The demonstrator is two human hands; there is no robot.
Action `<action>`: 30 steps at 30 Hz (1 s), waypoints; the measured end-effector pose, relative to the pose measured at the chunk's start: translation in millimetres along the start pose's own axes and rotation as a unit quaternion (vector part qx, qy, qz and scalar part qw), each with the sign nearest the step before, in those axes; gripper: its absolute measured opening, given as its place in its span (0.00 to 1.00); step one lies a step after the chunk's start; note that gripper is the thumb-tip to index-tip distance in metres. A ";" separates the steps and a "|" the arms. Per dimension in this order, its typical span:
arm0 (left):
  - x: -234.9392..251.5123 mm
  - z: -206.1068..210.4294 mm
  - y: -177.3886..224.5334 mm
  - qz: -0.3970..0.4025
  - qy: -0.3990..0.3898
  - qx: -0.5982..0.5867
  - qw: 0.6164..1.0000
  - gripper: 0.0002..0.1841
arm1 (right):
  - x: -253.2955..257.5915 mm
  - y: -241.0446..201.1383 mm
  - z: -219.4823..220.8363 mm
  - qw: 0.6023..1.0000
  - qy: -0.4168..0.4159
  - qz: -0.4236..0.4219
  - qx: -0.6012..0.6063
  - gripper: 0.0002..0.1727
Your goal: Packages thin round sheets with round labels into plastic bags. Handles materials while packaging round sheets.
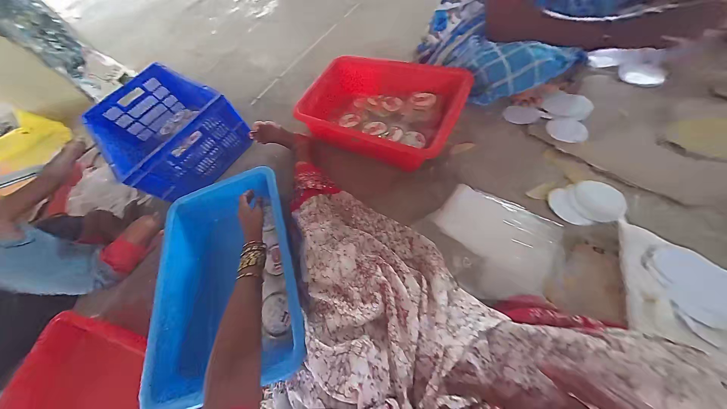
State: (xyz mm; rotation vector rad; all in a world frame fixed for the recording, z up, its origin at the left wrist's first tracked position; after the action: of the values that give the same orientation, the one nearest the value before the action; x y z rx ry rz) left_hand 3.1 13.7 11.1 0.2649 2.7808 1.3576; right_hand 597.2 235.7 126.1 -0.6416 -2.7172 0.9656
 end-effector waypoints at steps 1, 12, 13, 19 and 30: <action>-11.2 -0.4 10.7 0.019 -0.001 -0.017 1.000 0.23 | -0.7 -1.8 1.6 1.000 0.008 0.007 -0.009 0.17; -211.0 8.9 137.6 0.201 -0.218 -0.088 0.951 0.20 | 116.2 91.8 44.9 0.994 -0.010 0.083 -0.077 0.20; -228.5 18.2 142.3 0.215 -0.241 -0.099 0.941 0.19 | 133.3 101.1 47.5 0.992 -0.038 0.094 -0.075 0.23; -308.3 84.0 154.6 0.206 -0.370 -0.159 0.892 0.15 | 182.2 147.8 92.0 0.989 -0.040 0.042 -0.137 0.19; -328.5 144.3 167.3 0.035 -0.388 -0.184 0.902 0.15 | 186.0 152.4 88.8 0.992 -0.018 0.083 -0.099 0.16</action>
State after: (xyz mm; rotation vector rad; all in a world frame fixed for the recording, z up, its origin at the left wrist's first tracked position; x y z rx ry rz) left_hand 364.8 171.8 39.5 0.7066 1.8463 1.3543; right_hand 455.2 377.2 -33.6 -0.9060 -2.8515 0.7527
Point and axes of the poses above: each hand's wrist, its own x-axis towards the middle knuckle, its own z-axis out of the palm, y = z × x, the point moved 2 cm from there along x, towards the middle knuckle, and after that the axes turned 8 degrees about -z, right-handed, at the moved point
